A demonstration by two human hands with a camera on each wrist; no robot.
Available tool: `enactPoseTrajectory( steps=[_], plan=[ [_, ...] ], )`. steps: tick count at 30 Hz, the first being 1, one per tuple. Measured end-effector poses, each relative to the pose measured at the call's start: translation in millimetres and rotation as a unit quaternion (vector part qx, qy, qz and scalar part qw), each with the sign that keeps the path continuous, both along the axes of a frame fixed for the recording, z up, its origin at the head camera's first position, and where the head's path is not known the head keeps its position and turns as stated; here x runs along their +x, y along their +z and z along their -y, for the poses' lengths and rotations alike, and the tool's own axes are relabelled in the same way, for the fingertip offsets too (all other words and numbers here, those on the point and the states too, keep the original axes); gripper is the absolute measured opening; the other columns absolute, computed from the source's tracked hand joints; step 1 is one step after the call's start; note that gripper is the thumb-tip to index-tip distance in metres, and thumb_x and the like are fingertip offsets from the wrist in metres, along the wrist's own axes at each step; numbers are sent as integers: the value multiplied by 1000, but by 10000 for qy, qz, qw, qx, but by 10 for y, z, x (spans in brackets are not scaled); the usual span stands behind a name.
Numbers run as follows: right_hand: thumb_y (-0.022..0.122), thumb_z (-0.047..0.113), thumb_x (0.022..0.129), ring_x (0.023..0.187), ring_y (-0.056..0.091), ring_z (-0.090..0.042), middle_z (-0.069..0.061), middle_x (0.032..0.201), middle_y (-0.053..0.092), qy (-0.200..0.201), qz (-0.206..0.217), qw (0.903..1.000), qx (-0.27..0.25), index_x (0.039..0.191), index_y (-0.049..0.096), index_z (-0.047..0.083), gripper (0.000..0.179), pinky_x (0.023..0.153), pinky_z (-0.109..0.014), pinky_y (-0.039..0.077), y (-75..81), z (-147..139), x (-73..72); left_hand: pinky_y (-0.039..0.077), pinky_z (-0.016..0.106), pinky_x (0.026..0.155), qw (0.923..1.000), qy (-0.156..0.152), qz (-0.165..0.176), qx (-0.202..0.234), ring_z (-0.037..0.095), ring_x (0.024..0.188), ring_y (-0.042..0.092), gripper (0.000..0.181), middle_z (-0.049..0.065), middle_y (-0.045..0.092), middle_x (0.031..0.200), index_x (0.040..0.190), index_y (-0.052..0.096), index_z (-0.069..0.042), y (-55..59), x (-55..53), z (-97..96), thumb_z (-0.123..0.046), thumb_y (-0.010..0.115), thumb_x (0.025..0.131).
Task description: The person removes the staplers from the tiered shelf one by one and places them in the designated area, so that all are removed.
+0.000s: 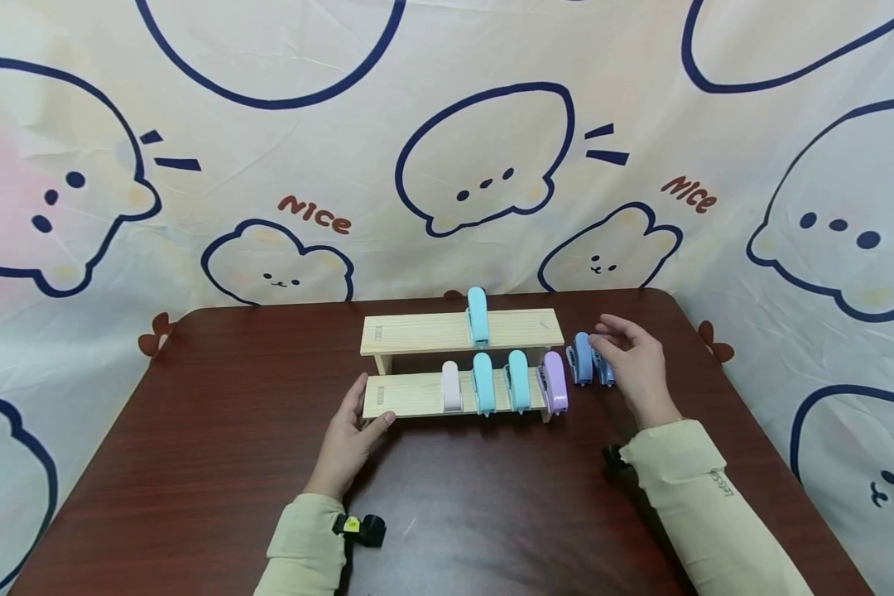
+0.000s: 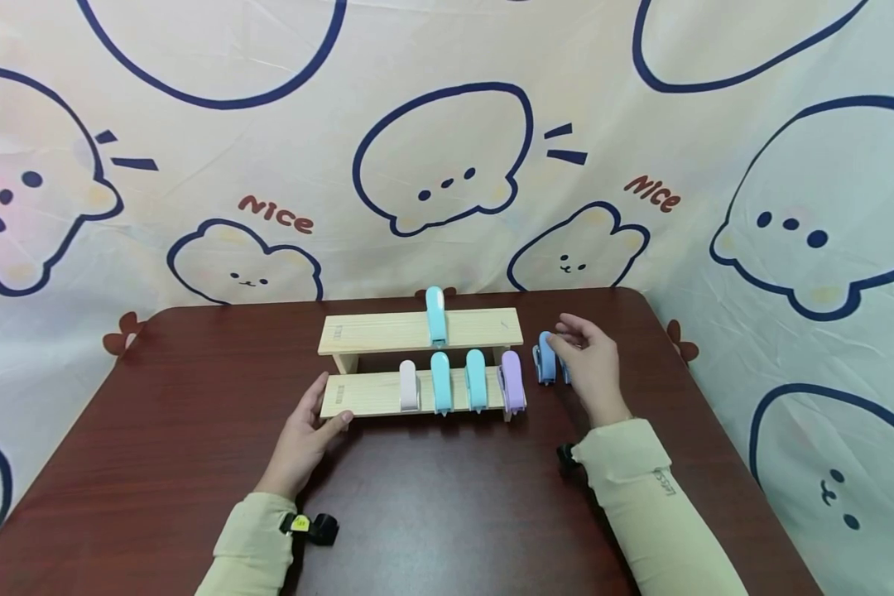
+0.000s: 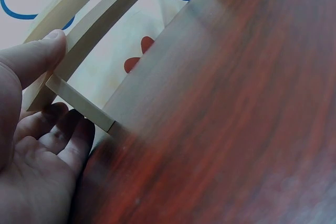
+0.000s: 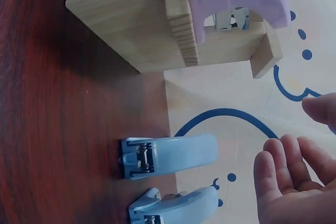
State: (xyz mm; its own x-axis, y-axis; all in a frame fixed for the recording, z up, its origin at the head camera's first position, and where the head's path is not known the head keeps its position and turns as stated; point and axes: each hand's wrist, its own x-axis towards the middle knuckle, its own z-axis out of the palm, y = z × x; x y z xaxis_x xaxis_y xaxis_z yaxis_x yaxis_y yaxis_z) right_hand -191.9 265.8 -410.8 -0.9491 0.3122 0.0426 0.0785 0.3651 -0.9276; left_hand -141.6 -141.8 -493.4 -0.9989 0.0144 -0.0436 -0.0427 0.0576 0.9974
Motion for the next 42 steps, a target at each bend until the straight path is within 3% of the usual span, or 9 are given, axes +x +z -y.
enactPoseTrajectory(
  steps=[7, 23, 33, 42],
  plan=[
    [70, 26, 96, 110, 57, -18, -10, 131, 63, 233, -99, 9995, -170, 140, 59, 12, 47, 84, -19, 51, 11, 9, -12, 48, 13, 88, 10000, -20, 2, 0, 26, 133, 45, 87, 18, 35, 158, 161, 16, -8, -16, -9, -1, -1, 70, 93],
    [71, 29, 95, 107, 59, -17, -13, 127, 63, 1062, -290, 9936, -239, 136, 61, 6, 47, 85, -15, 50, 91, 44, 3, 47, 12, 87, 10000, -3, -79, -36, 27, 132, 46, 86, 20, 35, 158, 161, 17, -5, 20, 7, -14, -1, 69, 93],
    [72, 30, 95, 109, 60, -16, -14, 125, 65, 1240, -274, 9917, -178, 135, 62, 9, 46, 89, -17, 50, 150, 140, -32, 48, 12, 87, 10000, -23, -17, 9, 27, 131, 46, 86, 19, 35, 158, 161, 16, -7, 36, 15, -11, 0, 68, 94],
    [72, 22, 95, 106, 59, -19, -13, 122, 66, 1336, -425, 9900, -167, 134, 63, 6, 42, 84, -16, 52, 196, 274, -53, 47, 11, 88, 10000, -25, -39, 18, 27, 133, 45, 86, 19, 35, 158, 161, 16, -6, 33, 7, -12, 0, 69, 94]
  ],
)
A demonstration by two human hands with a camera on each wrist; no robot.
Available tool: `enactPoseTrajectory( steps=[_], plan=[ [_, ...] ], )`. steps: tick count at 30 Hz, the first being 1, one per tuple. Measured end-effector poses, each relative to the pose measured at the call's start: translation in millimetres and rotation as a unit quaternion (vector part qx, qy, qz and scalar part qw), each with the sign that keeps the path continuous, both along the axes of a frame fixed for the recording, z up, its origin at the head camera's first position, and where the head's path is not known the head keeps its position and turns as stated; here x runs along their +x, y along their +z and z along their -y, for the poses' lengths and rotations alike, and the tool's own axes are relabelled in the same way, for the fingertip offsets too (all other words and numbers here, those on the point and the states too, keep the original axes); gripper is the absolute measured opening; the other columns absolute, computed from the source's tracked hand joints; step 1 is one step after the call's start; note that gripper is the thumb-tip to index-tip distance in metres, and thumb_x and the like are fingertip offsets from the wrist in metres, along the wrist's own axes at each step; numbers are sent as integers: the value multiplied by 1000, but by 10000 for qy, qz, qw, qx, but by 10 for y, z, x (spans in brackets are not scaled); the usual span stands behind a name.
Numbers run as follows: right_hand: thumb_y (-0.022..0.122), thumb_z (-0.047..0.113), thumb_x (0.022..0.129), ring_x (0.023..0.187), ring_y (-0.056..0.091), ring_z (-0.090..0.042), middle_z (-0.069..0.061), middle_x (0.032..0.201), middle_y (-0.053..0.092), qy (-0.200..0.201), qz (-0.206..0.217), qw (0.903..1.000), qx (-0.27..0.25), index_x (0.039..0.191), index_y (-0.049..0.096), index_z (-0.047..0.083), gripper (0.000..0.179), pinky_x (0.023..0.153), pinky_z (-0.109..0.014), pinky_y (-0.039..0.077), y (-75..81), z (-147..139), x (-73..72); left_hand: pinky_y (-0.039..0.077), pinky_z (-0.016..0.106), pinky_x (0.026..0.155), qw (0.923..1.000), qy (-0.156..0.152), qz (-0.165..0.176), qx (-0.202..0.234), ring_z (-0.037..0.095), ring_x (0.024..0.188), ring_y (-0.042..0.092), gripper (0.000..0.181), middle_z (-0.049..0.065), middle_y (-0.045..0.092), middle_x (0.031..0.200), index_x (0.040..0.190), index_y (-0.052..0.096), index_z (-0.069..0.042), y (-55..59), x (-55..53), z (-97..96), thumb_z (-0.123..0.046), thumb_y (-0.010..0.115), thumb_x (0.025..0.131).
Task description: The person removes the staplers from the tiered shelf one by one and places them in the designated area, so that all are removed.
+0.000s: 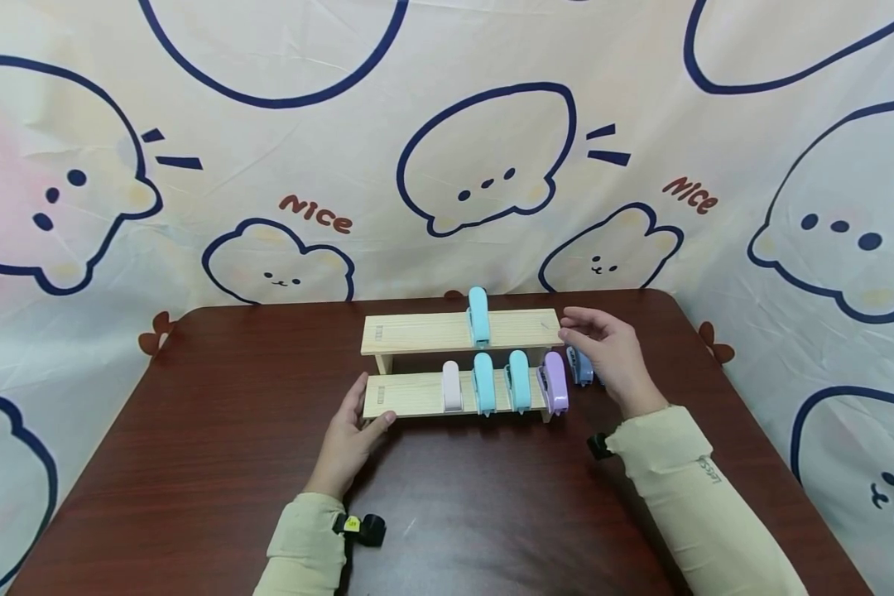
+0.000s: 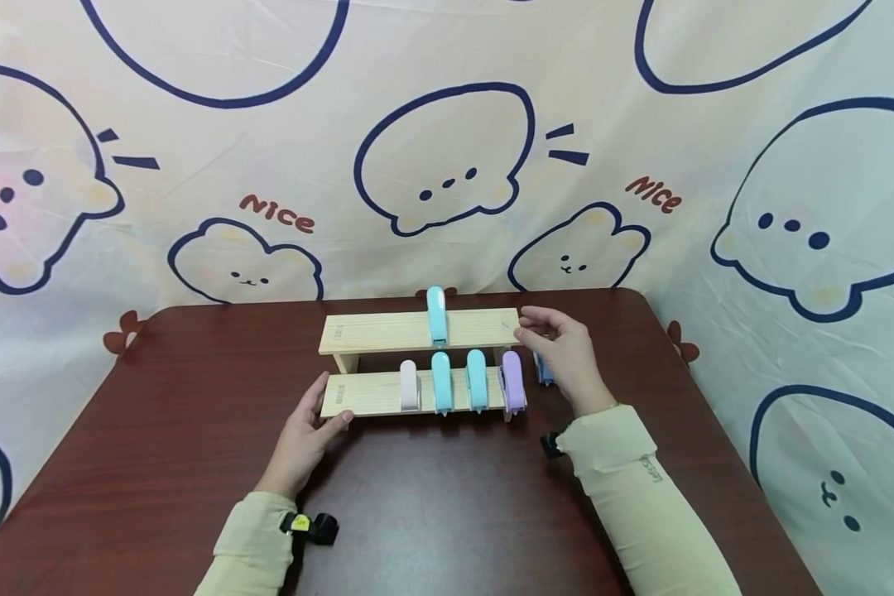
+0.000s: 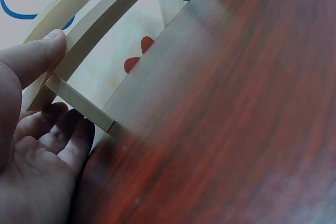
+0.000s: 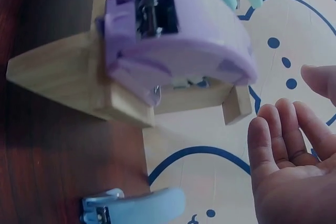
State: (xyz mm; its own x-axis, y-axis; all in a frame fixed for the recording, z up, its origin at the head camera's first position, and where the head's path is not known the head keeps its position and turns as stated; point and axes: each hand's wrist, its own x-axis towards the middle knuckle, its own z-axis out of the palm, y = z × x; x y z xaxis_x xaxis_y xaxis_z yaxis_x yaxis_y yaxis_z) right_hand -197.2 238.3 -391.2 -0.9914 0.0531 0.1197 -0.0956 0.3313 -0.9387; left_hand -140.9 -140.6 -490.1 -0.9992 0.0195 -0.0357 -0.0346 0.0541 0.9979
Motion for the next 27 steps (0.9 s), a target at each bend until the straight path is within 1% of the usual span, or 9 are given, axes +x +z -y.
enactPoseTrajectory(
  steps=[5, 8, 15, 21, 27],
  plan=[
    [72, 20, 95, 105, 59, -19, -15, 121, 65, 126, -42, 9999, -102, 134, 62, 2, 44, 82, -16, 53, 39, 84, -7, 46, 10, 88, 10000, -4, -30, -30, 28, 135, 44, 86, 20, 34, 158, 161, 16, -5, -2, 3, 2, 0, 69, 93],
    [73, 19, 94, 105, 60, -19, -15, 121, 65, 191, -5, 9997, -156, 133, 63, 2, 43, 82, -16, 53, 58, 130, -13, 46, 11, 88, 10000, 1, -55, -50, 28, 134, 44, 86, 20, 34, 158, 160, 16, -4, -14, -4, 5, 1, 69, 93],
    [74, 20, 94, 105, 60, -21, -16, 120, 66, 346, 14, 9994, -85, 133, 63, 3, 44, 83, -17, 53, 77, 217, -26, 47, 11, 89, 9999, 48, -40, -122, 28, 135, 44, 86, 20, 35, 158, 160, 17, -4, -39, -15, 5, 0, 70, 92],
    [74, 24, 93, 107, 60, -21, -12, 120, 67, 422, 94, 9991, 5, 133, 64, 6, 44, 82, -19, 54, 84, 276, -34, 44, 9, 89, 9999, 28, -89, -129, 29, 136, 42, 86, 21, 34, 158, 160, 17, -3, -25, -9, 2, 0, 70, 93],
    [74, 20, 93, 107, 59, -26, -16, 121, 66, 641, 40, 9979, -1, 133, 63, 4, 44, 82, -20, 54, 92, 353, -69, 44, 8, 89, 9999, 15, -34, -147, 28, 137, 41, 86, 21, 33, 158, 161, 16, -5, -6, -3, 4, -1, 69, 93]
  ],
)
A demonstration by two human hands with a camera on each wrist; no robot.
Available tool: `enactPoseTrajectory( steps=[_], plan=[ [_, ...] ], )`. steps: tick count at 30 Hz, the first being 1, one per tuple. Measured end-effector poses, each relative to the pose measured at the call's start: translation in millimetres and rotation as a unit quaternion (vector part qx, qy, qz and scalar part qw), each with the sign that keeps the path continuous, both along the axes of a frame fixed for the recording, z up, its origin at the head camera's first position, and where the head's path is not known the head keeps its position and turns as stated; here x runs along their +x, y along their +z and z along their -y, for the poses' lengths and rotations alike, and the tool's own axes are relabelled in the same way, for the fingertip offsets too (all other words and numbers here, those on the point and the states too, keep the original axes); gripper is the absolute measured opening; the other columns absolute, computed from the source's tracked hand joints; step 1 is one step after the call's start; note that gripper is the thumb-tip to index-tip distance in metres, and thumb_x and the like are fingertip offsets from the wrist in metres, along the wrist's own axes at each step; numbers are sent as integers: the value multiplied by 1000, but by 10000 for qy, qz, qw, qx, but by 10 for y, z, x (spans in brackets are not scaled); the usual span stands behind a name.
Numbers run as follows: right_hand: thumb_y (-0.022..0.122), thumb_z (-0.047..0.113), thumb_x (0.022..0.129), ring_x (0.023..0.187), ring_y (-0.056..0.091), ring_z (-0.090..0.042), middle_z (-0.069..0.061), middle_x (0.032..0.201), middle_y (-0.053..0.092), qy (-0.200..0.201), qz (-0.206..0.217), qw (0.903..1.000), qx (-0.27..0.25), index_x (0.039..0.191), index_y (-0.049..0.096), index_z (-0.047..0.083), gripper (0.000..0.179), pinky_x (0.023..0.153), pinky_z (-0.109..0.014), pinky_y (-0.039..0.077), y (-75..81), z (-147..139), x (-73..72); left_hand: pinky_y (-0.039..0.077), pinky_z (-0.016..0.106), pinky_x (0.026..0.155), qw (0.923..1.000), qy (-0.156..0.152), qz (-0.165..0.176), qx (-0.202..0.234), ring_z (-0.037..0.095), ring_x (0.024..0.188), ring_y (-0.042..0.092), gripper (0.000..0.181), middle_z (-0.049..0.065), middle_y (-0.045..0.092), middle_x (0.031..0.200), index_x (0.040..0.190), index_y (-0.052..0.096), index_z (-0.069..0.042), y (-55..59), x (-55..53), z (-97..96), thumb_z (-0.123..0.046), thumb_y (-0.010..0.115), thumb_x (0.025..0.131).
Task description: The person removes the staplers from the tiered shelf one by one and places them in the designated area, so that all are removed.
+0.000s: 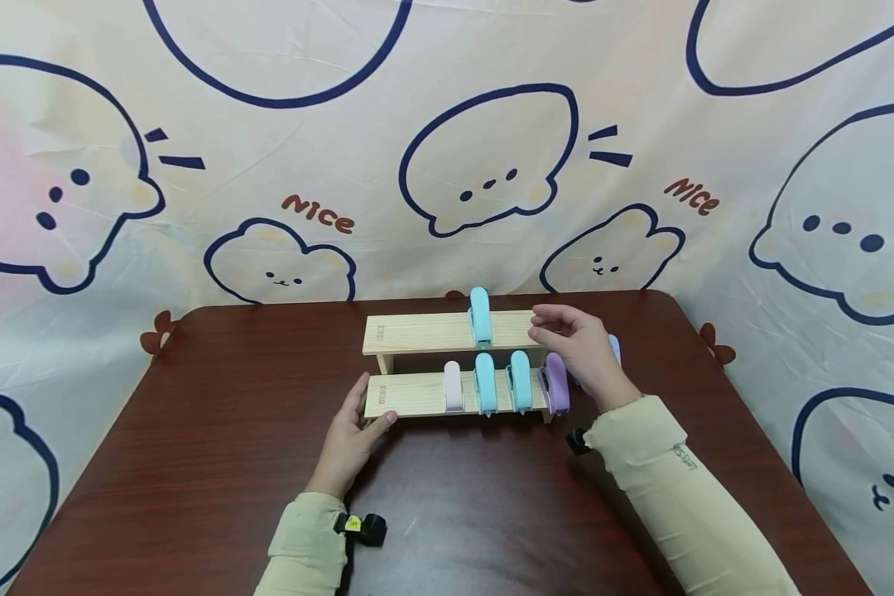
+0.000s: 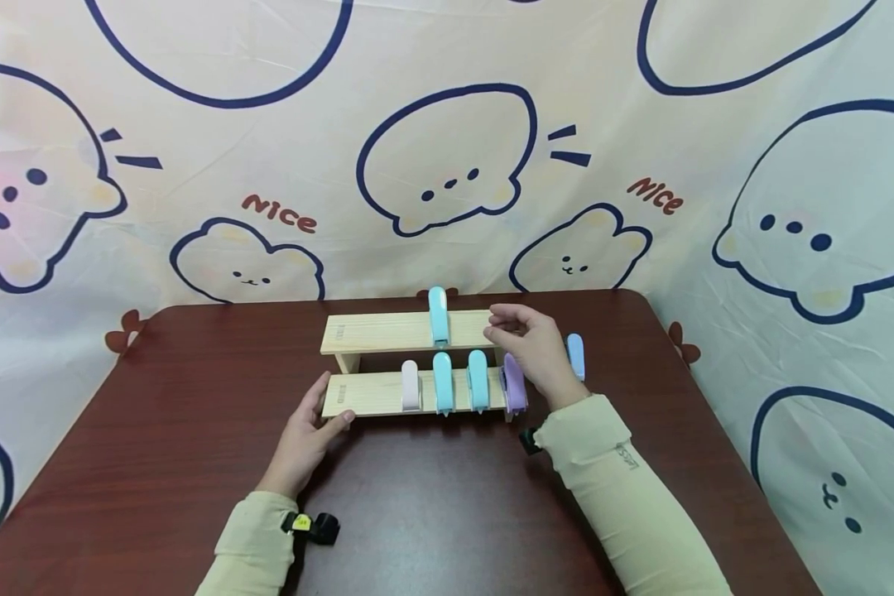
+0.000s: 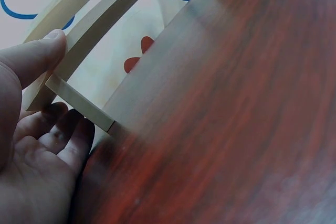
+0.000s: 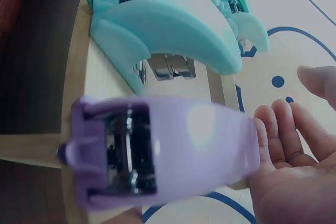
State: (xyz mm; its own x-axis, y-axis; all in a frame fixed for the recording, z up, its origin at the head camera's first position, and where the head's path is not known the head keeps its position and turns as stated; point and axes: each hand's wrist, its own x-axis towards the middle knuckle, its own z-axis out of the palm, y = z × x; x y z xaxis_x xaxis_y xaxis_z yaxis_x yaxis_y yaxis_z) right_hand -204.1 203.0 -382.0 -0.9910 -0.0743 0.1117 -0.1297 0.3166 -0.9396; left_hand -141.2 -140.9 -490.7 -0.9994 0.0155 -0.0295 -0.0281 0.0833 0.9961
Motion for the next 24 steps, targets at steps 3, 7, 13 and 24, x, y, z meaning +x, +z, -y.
enactPoseTrajectory(
  steps=[3, 7, 13, 24],
  plan=[
    [74, 19, 93, 107, 59, -26, -14, 121, 66, 27, 54, 10000, 66, 133, 63, 5, 44, 83, -20, 53, 3, 36, -26, 44, 9, 89, 10000, 4, 1, 9, 28, 137, 42, 86, 21, 34, 158, 161, 16, -5, 1, 0, -1, -1, 69, 93],
    [74, 20, 93, 107, 58, -25, -11, 120, 66, 56, 87, 9999, 137, 132, 64, 8, 42, 84, -22, 53, 16, 93, -49, 45, 10, 89, 10000, 37, 5, 20, 28, 135, 43, 85, 20, 35, 157, 161, 17, -5, -9, 0, 2, -1, 70, 93],
    [74, 19, 93, 109, 59, -26, -13, 122, 66, 138, 135, 9997, 113, 132, 64, 8, 42, 88, -29, 53, 68, 201, -62, 45, 10, 88, 10000, 27, 5, 48, 28, 133, 45, 86, 21, 36, 157, 161, 17, -6, -15, 2, 5, -1, 70, 93],
    [73, 21, 94, 109, 59, -25, -10, 122, 66, 112, 212, 9992, 319, 135, 62, 8, 44, 93, -42, 52, 109, 374, -91, 46, 10, 88, 9999, -26, -5, 151, 27, 134, 44, 87, 21, 35, 158, 161, 15, -7, -24, -8, 7, -1, 69, 93]
  ],
)
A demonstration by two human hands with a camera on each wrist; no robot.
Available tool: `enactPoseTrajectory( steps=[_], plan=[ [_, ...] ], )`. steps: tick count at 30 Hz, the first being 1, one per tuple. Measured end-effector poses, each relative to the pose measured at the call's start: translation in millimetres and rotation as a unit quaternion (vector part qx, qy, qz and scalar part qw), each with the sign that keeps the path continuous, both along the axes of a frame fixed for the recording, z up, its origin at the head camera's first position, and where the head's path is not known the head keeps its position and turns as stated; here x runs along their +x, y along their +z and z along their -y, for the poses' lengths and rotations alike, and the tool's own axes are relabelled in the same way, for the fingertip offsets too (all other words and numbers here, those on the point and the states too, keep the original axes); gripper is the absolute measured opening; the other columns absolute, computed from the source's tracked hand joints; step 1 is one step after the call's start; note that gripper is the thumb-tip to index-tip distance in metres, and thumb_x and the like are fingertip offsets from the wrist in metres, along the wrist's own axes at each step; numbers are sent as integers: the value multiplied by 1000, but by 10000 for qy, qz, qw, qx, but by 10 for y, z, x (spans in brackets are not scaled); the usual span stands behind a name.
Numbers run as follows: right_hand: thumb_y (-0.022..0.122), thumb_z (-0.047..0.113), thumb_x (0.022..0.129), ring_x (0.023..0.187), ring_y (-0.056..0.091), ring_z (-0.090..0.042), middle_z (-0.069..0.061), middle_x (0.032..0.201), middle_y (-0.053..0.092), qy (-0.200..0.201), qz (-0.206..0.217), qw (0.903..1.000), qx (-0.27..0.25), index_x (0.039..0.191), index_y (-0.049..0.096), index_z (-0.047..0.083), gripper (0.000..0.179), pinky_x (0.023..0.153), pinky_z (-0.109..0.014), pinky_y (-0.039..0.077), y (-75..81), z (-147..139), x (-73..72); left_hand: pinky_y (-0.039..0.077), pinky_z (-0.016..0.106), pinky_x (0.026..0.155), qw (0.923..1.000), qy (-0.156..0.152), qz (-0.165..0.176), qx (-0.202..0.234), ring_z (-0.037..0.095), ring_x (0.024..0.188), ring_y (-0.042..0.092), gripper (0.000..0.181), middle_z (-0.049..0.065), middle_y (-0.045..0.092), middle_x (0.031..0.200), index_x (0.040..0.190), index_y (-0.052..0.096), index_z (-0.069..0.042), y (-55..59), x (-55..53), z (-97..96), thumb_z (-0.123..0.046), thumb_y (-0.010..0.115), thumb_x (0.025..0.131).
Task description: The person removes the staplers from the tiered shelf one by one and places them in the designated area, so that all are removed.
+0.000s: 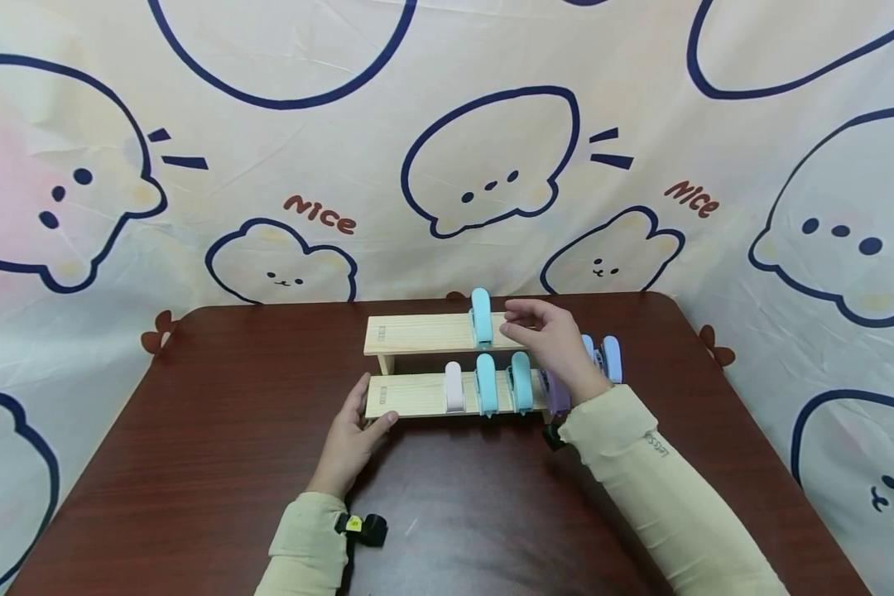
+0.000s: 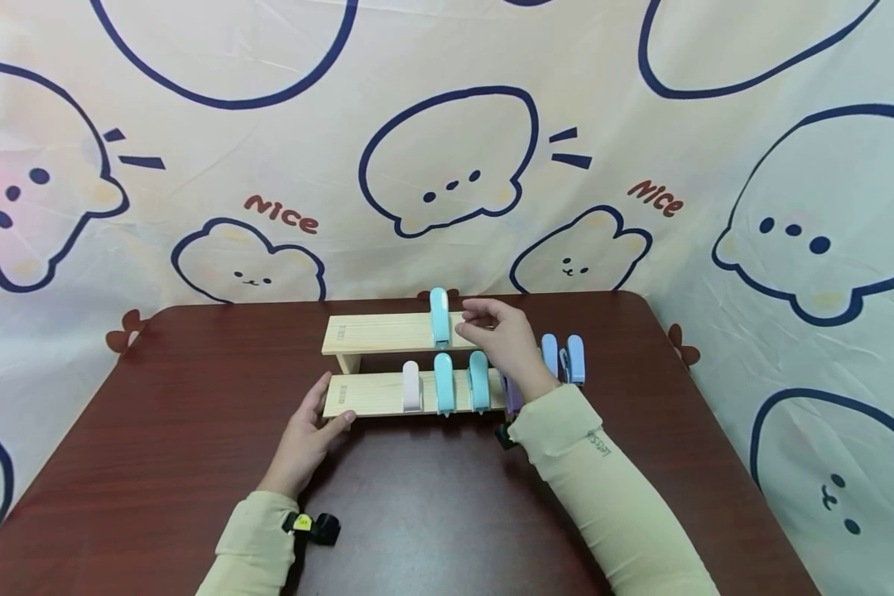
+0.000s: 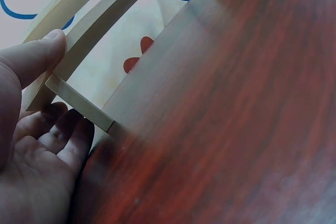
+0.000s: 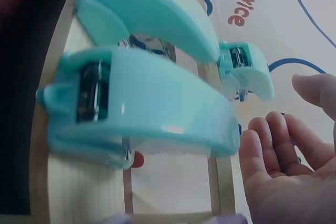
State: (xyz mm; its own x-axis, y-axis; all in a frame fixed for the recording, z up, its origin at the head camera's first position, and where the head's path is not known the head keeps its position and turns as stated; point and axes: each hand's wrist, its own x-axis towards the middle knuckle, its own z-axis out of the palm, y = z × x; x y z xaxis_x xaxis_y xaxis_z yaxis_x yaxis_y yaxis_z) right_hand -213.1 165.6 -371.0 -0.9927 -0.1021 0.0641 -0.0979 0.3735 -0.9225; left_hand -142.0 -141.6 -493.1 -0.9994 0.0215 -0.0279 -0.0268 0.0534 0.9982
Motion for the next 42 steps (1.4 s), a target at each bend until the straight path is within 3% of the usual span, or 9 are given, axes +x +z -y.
enactPoseTrajectory(
  steps=[10, 17, 31, 42],
  plan=[
    [76, 22, 91, 109, 59, -22, -3, 121, 66, -109, 138, 9998, -100, 135, 63, 13, 47, 92, -39, 53, 3, 177, -54, 46, 11, 89, 10000, -23, -75, 39, 26, 132, 46, 86, 20, 37, 156, 161, 16, -7, -13, 1, 5, -2, 69, 94],
    [76, 24, 91, 111, 60, -22, -4, 121, 65, -151, 142, 9997, -154, 141, 57, 9, 56, 94, -41, 53, -31, 266, -109, 45, 10, 89, 10000, -6, -63, 47, 27, 133, 45, 86, 20, 37, 156, 161, 16, -6, -14, 3, 7, 0, 69, 93],
    [78, 31, 89, 107, 58, -22, -3, 118, 63, -293, 281, 9990, 209, 138, 59, 13, 56, 89, -38, 53, 2, 381, -166, 45, 10, 89, 10000, 10, -75, 10, 26, 132, 45, 86, 20, 37, 156, 161, 17, -6, -24, -2, 7, 0, 69, 93],
    [78, 28, 89, 99, 57, -24, -5, 111, 63, -346, 170, 9989, 271, 134, 63, 11, 51, 83, -36, 52, 12, 403, -177, 45, 10, 88, 10000, 13, -28, -75, 27, 134, 44, 87, 20, 35, 157, 161, 16, -6, 2, 0, -1, -1, 70, 93]
  ],
)
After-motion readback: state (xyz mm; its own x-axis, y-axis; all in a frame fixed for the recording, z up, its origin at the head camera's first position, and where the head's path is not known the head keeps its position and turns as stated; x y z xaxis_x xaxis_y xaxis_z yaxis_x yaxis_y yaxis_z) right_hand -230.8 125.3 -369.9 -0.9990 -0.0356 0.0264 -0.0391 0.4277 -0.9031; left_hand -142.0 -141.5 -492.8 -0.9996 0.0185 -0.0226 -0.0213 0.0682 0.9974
